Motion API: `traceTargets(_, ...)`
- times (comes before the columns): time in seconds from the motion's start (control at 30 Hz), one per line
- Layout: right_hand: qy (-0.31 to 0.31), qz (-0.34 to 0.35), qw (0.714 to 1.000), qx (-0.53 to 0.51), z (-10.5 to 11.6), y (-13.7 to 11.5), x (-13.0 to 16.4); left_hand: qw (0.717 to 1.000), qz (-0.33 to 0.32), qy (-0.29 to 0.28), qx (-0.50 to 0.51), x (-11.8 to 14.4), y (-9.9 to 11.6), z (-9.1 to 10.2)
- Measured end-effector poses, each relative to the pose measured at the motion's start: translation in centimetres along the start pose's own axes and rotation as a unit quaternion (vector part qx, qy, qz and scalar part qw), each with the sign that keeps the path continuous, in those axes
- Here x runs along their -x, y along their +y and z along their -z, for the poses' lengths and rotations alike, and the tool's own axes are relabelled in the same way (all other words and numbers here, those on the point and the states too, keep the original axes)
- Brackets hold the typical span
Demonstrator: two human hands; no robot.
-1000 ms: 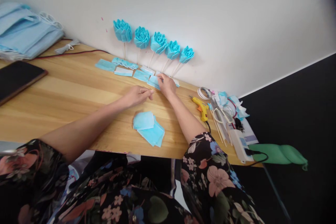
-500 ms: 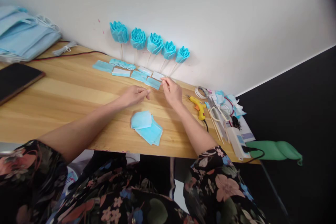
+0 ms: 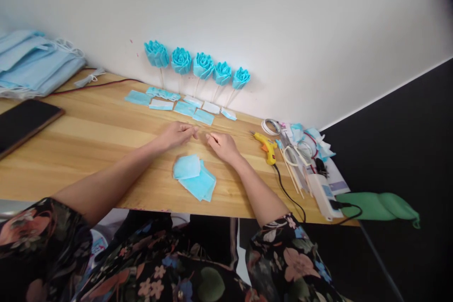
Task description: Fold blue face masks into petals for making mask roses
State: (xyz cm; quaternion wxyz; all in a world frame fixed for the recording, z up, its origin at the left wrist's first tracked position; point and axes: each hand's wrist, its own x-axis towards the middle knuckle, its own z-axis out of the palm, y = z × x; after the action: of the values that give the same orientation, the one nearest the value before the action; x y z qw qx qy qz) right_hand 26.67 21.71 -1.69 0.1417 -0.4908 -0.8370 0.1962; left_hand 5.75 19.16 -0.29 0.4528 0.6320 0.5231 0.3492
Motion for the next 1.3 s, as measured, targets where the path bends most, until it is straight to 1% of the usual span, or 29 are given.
traceTargets(0.17,-0.012,0.018,1.0,0.0,0.1,0.0,0.0,1.0,0.0,0.004,-0.013,0.1,-0.3,-0.1)
traceTargets(0.37,-0.019,0.013,0.999,-0.029,0.1,0.1,-0.2,0.998,-0.014,0.005,-0.062,-0.1,-0.2,-0.2)
traceTargets(0.43,-0.016,0.013,0.999,-0.035,0.2,0.1,-0.3,0.998,-0.016,0.013,-0.053,-0.5,-0.3,-0.2)
traceTargets(0.57,-0.011,0.0,0.999,-0.045,0.3,0.1,-0.2,0.999,-0.001,0.051,-0.009,-1.2,-0.6,-0.4)
traceTargets(0.63,-0.008,0.0,0.998,-0.054,0.2,0.1,-0.2,0.998,0.001,0.06,0.001,-1.4,-0.8,-0.5)
traceTargets(0.73,-0.007,0.002,0.998,-0.058,0.0,0.4,-0.3,0.998,-0.008,0.062,0.003,-1.5,-1.0,-0.5)
traceTargets(0.87,0.002,-0.003,0.999,-0.037,-0.2,0.5,-0.5,0.998,-0.016,0.064,0.008,-1.7,-1.3,-0.5)
traceTargets(1.1,0.006,-0.003,1.0,-0.021,-0.1,0.2,-0.5,0.998,-0.025,0.063,0.016,-1.9,-1.7,-0.5)
traceTargets(1.3,-0.001,0.014,1.0,-0.008,-0.2,0.2,-0.5,0.997,-0.025,0.067,0.013,-1.9,-2.0,-0.5)
